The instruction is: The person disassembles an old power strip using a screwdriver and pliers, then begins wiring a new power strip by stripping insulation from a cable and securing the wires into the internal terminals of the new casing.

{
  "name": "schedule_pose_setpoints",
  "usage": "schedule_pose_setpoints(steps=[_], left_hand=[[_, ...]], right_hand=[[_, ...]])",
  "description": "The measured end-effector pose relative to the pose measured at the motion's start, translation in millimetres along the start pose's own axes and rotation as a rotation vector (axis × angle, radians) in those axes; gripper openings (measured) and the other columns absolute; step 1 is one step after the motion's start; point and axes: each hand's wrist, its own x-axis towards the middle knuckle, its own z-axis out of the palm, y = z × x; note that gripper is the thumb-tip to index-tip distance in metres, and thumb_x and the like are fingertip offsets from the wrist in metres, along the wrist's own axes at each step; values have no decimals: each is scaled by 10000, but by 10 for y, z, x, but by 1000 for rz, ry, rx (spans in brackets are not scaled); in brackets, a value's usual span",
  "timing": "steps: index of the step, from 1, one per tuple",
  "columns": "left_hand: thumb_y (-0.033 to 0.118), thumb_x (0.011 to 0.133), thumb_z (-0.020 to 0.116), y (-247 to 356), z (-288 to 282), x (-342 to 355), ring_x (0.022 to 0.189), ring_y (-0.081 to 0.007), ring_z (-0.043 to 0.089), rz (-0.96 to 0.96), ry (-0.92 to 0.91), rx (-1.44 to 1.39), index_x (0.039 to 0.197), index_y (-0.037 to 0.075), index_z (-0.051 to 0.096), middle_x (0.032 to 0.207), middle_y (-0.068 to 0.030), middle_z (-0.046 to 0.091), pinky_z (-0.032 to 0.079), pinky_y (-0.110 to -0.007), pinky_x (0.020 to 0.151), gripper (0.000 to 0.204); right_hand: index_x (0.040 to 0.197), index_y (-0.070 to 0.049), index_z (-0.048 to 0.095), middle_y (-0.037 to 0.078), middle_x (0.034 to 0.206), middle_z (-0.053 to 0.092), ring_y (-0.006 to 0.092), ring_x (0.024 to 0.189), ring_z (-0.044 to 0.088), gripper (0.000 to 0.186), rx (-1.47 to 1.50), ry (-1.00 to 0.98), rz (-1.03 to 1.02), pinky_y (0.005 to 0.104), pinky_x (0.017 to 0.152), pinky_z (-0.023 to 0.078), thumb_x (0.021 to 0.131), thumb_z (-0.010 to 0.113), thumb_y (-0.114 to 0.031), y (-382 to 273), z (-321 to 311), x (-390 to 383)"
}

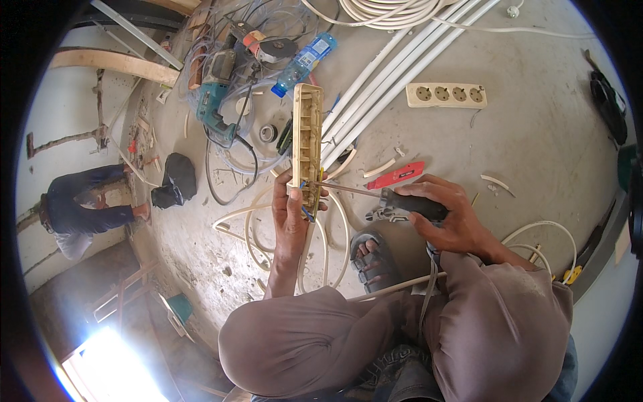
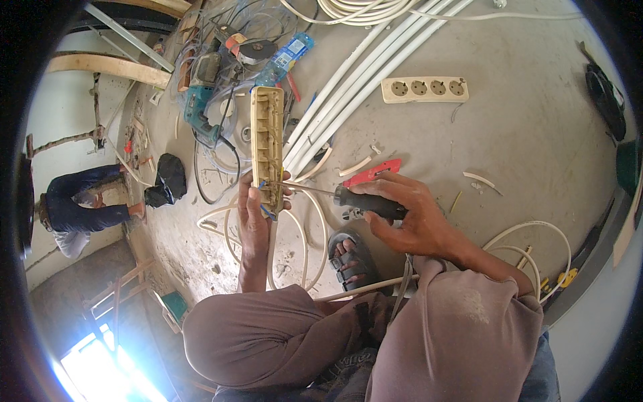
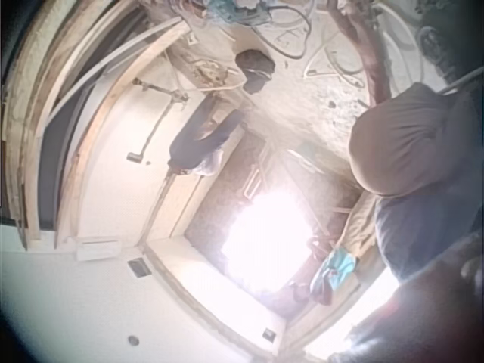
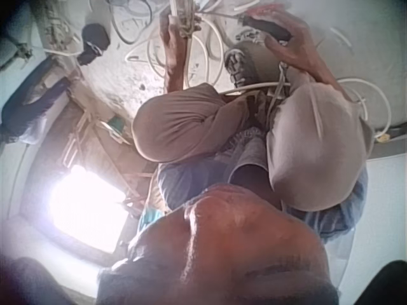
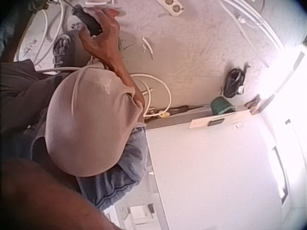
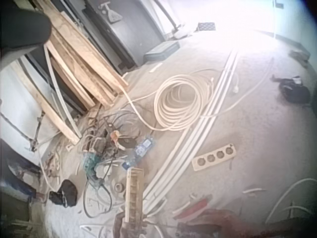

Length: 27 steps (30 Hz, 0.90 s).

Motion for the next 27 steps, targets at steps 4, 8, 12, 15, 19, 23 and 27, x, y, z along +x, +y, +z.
schedule_pose_setpoints(steps=[4,8,12,15,19,23,27], left_hand=[[425,1017,519,14,18,2,939,-157,648,-4,9,5,1361,91,409,1195,-187,647,559,-283,736,491],[541,978,520,34,76,9,910,-159,646,-1,76,108,1336,50,440,1157,-169,654,554,-289,727,612],[425,1020,514,-50,22,35,926,-159,653,18,72,95,1378,76,413,1170,-158,663,561,-290,737,510],[407,1027,508,-130,-34,3,920,-161,656,13,98,115,1377,68,425,1164,-149,666,562,-295,735,494],[388,1031,508,-130,26,37,925,-163,659,23,89,150,1363,64,448,1150,-137,670,564,-299,728,468],[389,1031,508,-179,3,40,919,-158,662,28,106,143,1343,59,467,1130,-129,672,563,-300,726,456],[387,1031,508,-171,-2,19,904,-155,664,33,123,161,1328,53,470,1117,-128,675,562,-294,717,448]], right_hand=[[1172,30,641,195,1062,653,282,916,657,391,-5,-29,23,349,803,523,821,661,-141,-4,-12,8],[1181,-4,633,186,1045,621,295,949,621,416,-7,62,-114,356,812,506,767,663,-30,-12,-1,22],[1211,-11,624,184,1102,599,298,998,605,392,-71,70,-154,350,844,500,824,678,-38,-56,-28,-14],[1238,-13,615,164,1090,580,210,870,612,345,-54,69,9,288,751,502,901,641,-80,9,21,-4],[1212,4,634,103,963,595,118,656,578,275,263,172,421,263,594,478,976,590,-130,-81,16,-4],[1234,17,618,54,869,584,81,592,521,312,24,475,-29,264,539,439,1003,557,-184,194,298,70],[1239,-3,629,115,1055,585,183,893,579,303,258,118,485,329,779,492,979,575,-149,48,40,2]])
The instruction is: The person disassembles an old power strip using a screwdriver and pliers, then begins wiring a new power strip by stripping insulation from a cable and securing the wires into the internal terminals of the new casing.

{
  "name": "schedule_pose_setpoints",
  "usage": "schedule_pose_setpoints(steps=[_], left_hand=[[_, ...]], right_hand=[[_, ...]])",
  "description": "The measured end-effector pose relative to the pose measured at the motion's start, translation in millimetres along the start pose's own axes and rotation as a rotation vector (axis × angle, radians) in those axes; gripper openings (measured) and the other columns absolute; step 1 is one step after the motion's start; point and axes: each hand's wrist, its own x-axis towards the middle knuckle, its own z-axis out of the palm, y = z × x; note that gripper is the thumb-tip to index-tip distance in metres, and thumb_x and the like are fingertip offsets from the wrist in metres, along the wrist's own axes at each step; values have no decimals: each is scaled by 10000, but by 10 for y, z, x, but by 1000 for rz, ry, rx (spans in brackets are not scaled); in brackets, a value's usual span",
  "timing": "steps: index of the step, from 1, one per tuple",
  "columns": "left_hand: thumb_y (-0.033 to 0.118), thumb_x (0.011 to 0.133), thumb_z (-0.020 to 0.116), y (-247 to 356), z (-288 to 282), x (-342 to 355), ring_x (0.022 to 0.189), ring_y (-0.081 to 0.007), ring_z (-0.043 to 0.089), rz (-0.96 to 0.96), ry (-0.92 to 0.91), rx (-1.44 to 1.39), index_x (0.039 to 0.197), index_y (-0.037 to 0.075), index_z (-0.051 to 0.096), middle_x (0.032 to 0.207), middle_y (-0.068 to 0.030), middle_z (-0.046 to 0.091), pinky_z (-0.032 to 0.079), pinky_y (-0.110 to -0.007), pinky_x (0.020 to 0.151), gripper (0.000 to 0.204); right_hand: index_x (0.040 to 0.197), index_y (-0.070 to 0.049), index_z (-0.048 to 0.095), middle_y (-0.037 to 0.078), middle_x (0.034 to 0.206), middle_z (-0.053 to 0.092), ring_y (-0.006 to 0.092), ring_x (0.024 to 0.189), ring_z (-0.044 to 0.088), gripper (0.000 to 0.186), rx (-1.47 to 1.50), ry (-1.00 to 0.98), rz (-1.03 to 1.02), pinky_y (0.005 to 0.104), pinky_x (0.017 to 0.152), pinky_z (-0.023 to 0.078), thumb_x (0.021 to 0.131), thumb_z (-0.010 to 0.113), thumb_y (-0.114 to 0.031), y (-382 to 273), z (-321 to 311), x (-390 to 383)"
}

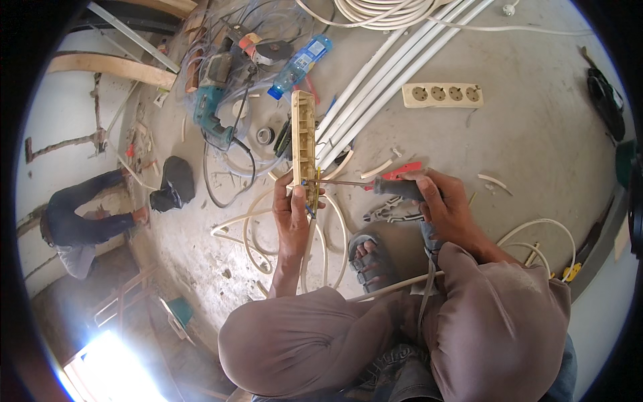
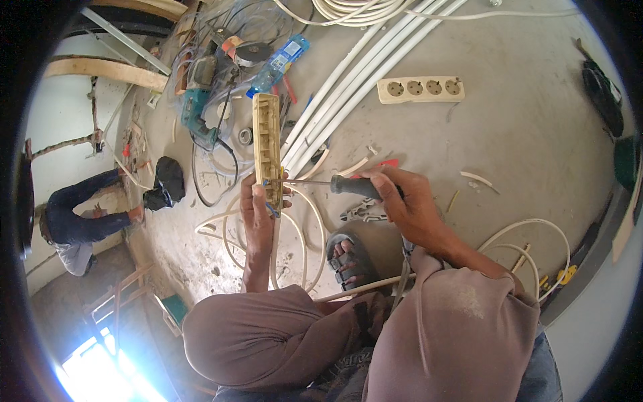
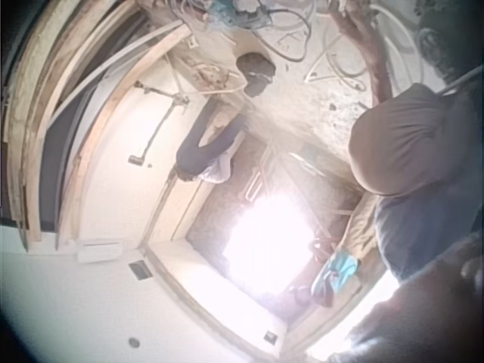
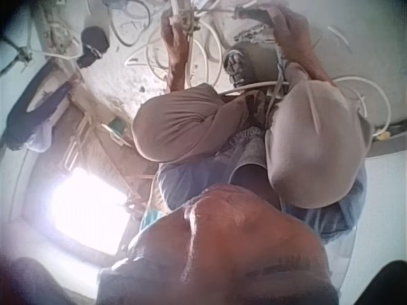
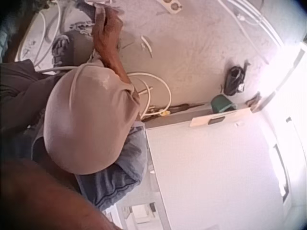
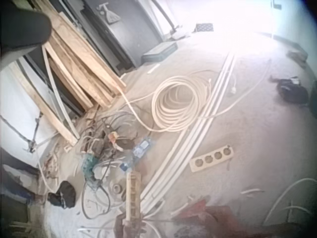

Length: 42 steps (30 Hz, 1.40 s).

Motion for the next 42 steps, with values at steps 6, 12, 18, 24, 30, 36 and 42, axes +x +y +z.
schedule_pose_setpoints(steps=[6,12,18,24,30,36,42], left_hand=[[386,1032,504,-6,-12,55,885,-147,663,1,-22,-8,1269,55,490,1082,-118,688,559,-285,688,407],[384,1033,501,-55,-105,65,860,-144,663,-29,-22,42,1244,59,496,1077,-113,693,559,-283,674,387],[378,1038,495,-41,-121,87,850,-142,662,-29,-6,33,1232,58,506,1077,-123,690,553,-279,662,374],[366,1044,480,-67,-204,69,854,-143,664,-5,-15,110,1248,45,500,1066,-117,683,550,-273,660,380],[377,1040,486,-13,-188,54,858,-146,667,33,-1,87,1251,38,499,1045,-108,677,549,-273,663,400],[383,1032,502,36,-170,-2,860,-136,646,62,-55,58,1255,23,497,1021,-103,667,543,-277,686,423],[451,1021,487,88,-157,-57,857,-145,642,127,-13,222,1245,28,477,1060,-127,659,538,-282,671,479]], right_hand=[[1233,-16,647,147,1150,586,305,970,619,322,-356,40,-722,346,866,502,923,628,-99,246,-13,68],[1313,-39,589,167,1202,585,327,990,630,436,-333,-89,-519,378,852,512,891,672,-105,280,11,91],[1330,-16,545,146,1092,629,226,860,648,416,-353,-76,-548,345,736,541,938,636,-119,109,19,146],[1378,-50,494,66,919,614,179,794,613,425,-275,-250,-411,346,721,519,1015,564,-258,190,22,130],[1356,-80,536,60,906,610,156,764,601,405,431,-374,261,301,670,505,1001,585,-269,47,-10,129],[1348,-93,555,99,941,627,205,742,629,450,-675,-154,-866,274,633,498,919,665,-175,218,13,203],[1310,-72,565,70,908,609,141,657,582,396,375,-373,19,244,526,439,945,657,-194,235,136,80]])
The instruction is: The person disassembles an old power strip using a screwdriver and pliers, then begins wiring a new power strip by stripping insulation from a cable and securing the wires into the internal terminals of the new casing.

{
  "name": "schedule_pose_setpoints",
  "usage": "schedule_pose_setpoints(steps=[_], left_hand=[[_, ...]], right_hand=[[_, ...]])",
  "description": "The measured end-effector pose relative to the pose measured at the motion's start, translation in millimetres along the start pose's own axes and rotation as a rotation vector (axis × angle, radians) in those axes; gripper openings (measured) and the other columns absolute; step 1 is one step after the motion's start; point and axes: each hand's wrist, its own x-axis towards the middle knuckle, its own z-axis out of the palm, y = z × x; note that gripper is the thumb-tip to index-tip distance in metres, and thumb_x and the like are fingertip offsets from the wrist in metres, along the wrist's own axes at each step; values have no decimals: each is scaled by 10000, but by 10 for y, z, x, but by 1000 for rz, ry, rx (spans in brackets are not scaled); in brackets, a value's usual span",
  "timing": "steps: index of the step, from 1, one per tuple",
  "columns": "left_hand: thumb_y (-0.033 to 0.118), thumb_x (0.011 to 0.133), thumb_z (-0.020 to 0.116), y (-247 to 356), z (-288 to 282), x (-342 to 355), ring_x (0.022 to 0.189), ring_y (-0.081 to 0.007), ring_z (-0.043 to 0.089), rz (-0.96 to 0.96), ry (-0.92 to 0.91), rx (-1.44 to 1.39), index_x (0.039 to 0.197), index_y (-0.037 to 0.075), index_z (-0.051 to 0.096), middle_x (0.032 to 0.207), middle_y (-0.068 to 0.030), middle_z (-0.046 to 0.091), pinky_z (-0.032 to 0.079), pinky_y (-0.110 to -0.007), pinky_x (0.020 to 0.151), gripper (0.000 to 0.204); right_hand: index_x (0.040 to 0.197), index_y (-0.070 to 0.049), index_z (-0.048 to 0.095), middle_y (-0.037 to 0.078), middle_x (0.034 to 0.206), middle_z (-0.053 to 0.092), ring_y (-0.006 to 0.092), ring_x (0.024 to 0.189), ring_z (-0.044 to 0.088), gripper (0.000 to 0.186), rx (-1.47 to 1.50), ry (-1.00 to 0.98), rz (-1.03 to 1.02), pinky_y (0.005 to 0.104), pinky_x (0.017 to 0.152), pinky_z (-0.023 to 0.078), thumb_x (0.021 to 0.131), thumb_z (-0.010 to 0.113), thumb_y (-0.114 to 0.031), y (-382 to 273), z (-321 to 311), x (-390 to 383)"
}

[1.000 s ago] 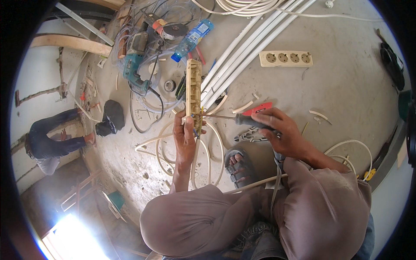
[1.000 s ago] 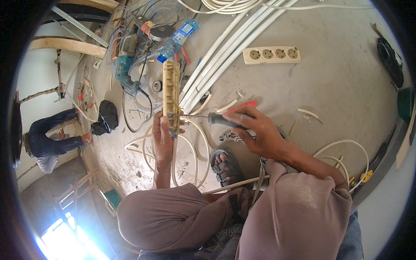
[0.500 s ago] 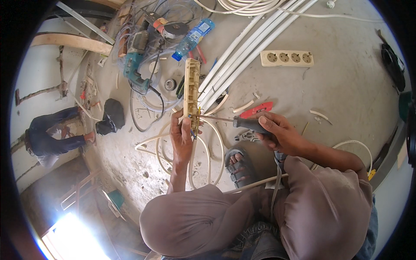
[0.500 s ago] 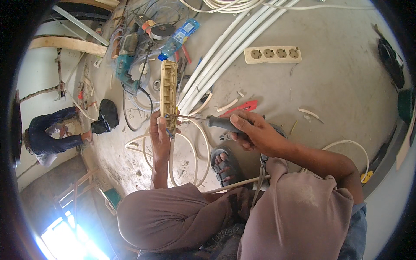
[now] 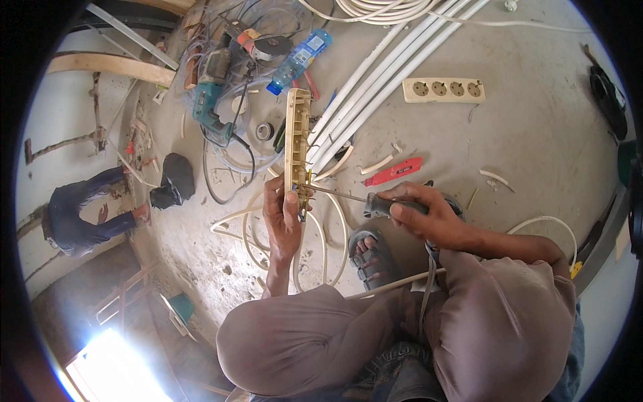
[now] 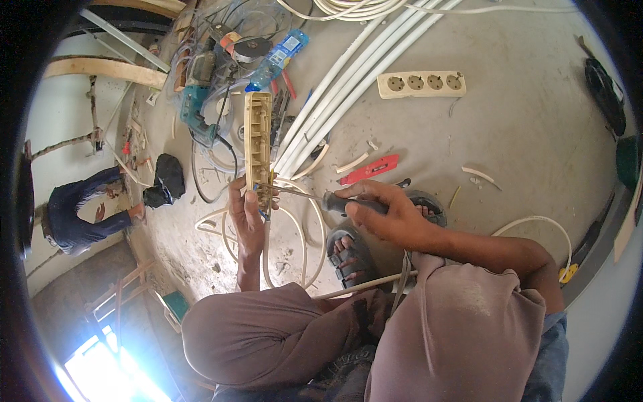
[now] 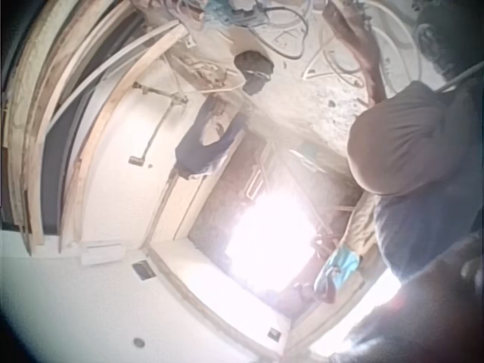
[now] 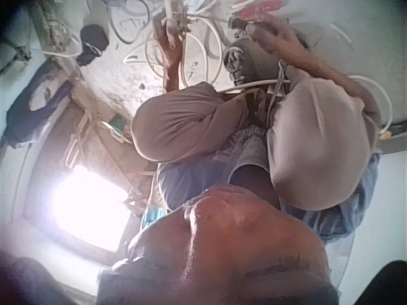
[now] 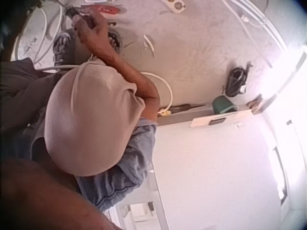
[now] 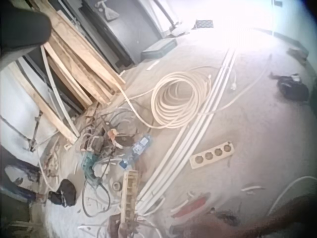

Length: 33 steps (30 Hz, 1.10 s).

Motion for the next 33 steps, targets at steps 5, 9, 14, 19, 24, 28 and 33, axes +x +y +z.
schedule_pose_setpoints(steps=[5,9,14,19,24,28,33], left_hand=[[386,1033,501,11,11,-24,836,-103,586,24,-9,-49,1279,4,488,996,-86,634,509,-261,693,455],[394,1035,498,49,83,-9,815,-96,569,23,-28,-132,1272,-4,489,979,-82,628,498,-260,695,463],[398,1034,501,57,34,-47,760,-86,519,41,-37,-47,1279,2,488,933,-57,604,453,-251,676,465],[387,1032,508,5,23,-78,744,-78,475,53,-49,-10,1292,2,475,916,-44,583,404,-246,649,466],[396,1032,503,3,-4,-61,763,-89,493,38,-49,-72,1310,-4,452,942,-65,589,422,-251,659,489],[408,1034,490,66,74,-20,774,-98,511,27,-11,-104,1320,-6,446,977,-82,601,440,-255,670,504],[469,1030,458,-8,55,-23,800,-122,577,34,-33,13,1301,26,453,1018,-112,637,479,-273,675,519]], right_hand=[[1279,-79,578,65,914,602,130,638,572,389,84,44,276,241,522,435,932,680,-223,-192,47,-65],[1260,-92,590,77,932,614,182,681,613,385,-670,113,-422,290,564,475,901,693,-184,-42,-23,6],[1250,-87,598,92,916,643,250,758,651,393,-1062,101,-681,340,624,507,866,682,-89,81,-3,-8],[1209,-74,594,41,863,634,129,684,597,327,12,-36,105,276,569,474,909,697,-155,-39,-33,-22],[1192,-68,570,28,875,623,93,693,572,332,178,-44,310,264,564,470,915,706,-189,-167,-30,45],[1151,-62,570,41,878,619,143,748,608,299,-522,64,-377,333,627,504,893,698,-143,-51,-10,70],[1117,-47,571,44,880,617,184,796,633,274,-1164,128,-609,392,707,518,891,693,-142,6,-8,43]])
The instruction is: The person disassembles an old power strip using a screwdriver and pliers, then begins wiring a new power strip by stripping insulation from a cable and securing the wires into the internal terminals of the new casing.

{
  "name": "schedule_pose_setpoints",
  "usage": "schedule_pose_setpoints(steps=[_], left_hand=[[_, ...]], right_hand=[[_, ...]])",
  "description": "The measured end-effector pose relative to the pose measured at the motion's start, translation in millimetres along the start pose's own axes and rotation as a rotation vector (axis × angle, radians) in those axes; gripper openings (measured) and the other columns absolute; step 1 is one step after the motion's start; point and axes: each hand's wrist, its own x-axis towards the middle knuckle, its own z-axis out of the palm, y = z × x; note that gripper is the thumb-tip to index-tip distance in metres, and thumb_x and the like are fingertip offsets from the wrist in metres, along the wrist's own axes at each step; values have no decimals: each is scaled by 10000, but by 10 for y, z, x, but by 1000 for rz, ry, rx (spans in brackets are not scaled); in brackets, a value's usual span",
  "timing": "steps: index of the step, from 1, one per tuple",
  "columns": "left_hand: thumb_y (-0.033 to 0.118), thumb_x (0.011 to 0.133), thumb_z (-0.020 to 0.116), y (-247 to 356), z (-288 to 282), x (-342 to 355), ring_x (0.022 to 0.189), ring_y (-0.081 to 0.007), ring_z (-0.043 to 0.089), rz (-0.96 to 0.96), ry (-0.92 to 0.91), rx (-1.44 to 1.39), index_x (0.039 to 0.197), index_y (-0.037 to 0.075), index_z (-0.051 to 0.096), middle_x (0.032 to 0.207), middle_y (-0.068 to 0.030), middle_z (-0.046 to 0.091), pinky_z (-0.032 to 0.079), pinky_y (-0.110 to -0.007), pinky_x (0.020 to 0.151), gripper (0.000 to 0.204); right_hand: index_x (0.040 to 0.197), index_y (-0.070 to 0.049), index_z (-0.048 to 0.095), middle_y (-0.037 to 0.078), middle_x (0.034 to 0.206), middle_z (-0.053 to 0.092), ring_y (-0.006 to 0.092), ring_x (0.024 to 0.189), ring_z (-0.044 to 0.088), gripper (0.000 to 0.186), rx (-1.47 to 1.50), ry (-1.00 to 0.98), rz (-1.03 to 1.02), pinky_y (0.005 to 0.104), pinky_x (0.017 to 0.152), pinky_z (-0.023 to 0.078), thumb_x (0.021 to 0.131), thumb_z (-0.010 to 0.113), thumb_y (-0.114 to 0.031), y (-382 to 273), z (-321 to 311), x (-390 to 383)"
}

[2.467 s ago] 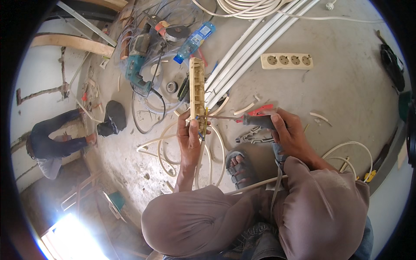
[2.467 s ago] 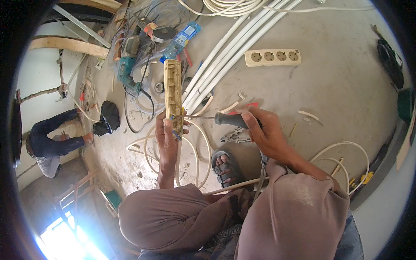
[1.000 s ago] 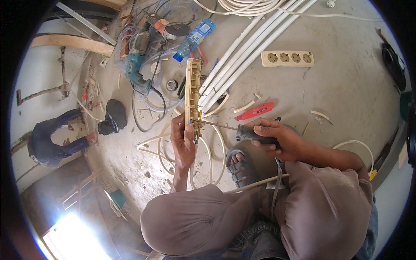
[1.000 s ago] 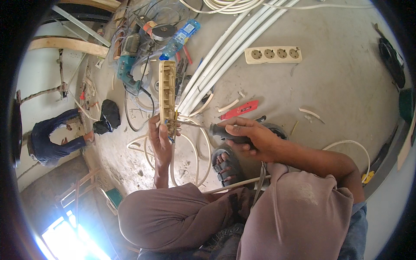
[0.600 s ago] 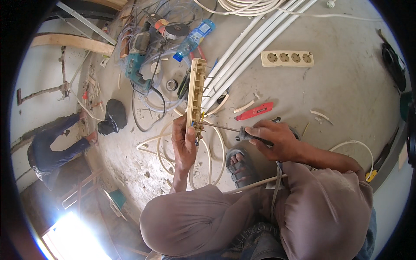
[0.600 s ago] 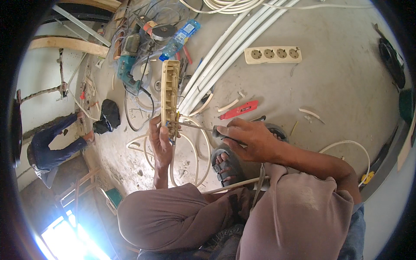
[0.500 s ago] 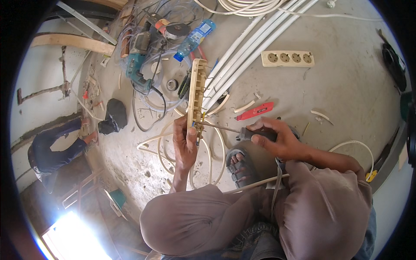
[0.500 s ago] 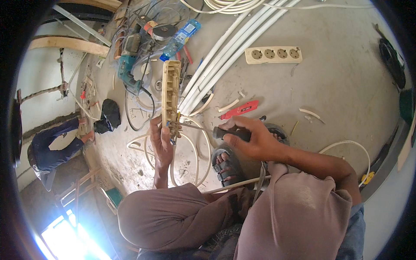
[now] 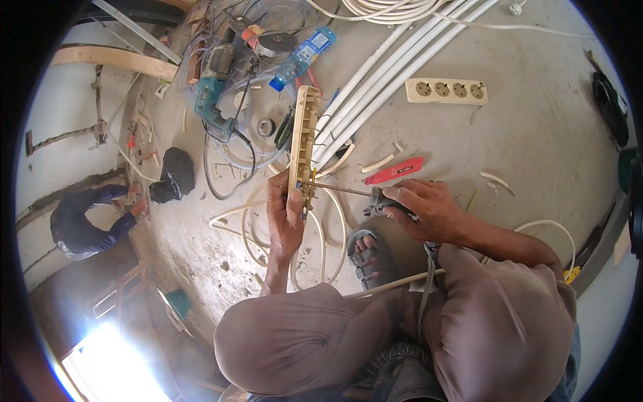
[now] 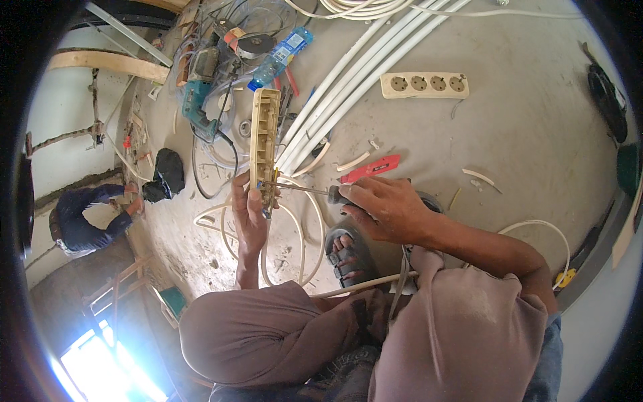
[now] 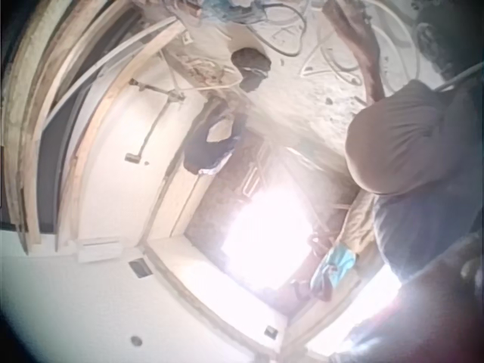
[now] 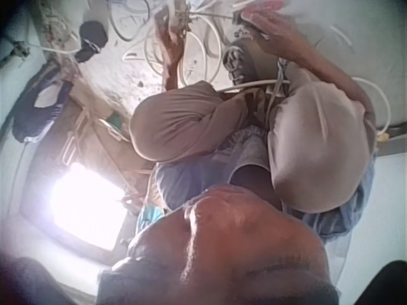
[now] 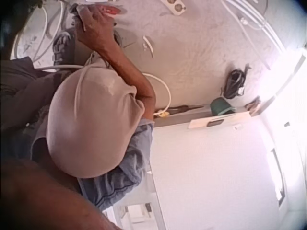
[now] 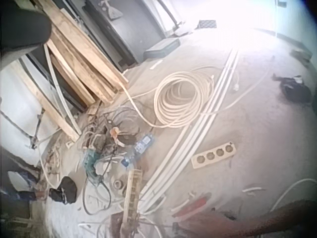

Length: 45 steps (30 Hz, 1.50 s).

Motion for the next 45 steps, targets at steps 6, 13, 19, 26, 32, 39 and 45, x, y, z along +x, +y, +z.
schedule_pose_setpoints(steps=[6,13,19,26,32,39,45], left_hand=[[397,1049,437,-60,-12,-18,834,-125,599,-31,-32,60,1303,36,446,1010,-105,640,497,-281,682,441],[409,1050,444,-55,-37,32,861,-133,587,-37,-63,-10,1337,30,399,1047,-119,634,500,-269,683,478],[426,1049,442,-26,-93,13,827,-122,560,28,-51,40,1337,25,409,1041,-115,630,492,-265,671,494],[429,1050,426,-32,-71,-20,778,-109,518,-33,-104,126,1332,14,407,967,-85,574,479,-269,649,502],[379,1060,405,-35,-78,-1,788,-113,530,9,-86,87,1323,12,402,987,-101,585,482,-269,657,451],[351,1068,380,-61,-83,5,820,-123,561,-12,-104,61,1328,24,381,1028,-119,603,488,-262,663,417],[379,1065,386,-150,-86,6,807,-122,560,-17,-155,91,1325,34,370,1030,-120,606,484,-259,654,433]], right_hand=[[1042,-84,561,36,891,618,114,704,584,233,1300,-241,755,251,461,410,924,696,-232,108,-36,54],[1037,-74,577,99,944,635,151,730,618,202,972,-181,609,281,512,457,869,681,-118,65,-59,63],[1114,-10,604,181,972,665,381,896,657,304,39,10,43,386,756,529,855,706,-130,-84,58,70],[1025,-67,588,53,857,656,127,695,599,196,1008,-214,609,281,566,478,946,674,-225,-5,-102,93],[1053,-103,580,46,893,648,95,691,569,207,1304,-318,922,218,474,408,913,705,-190,-21,-168,181],[1088,-53,618,122,941,664,255,859,683,258,221,-7,130,381,712,535,854,704,-118,-107,-18,114],[1078,-37,614,128,906,663,280,793,660,252,754,-169,566,372,684,522,867,701,-144,-25,-51,77]])
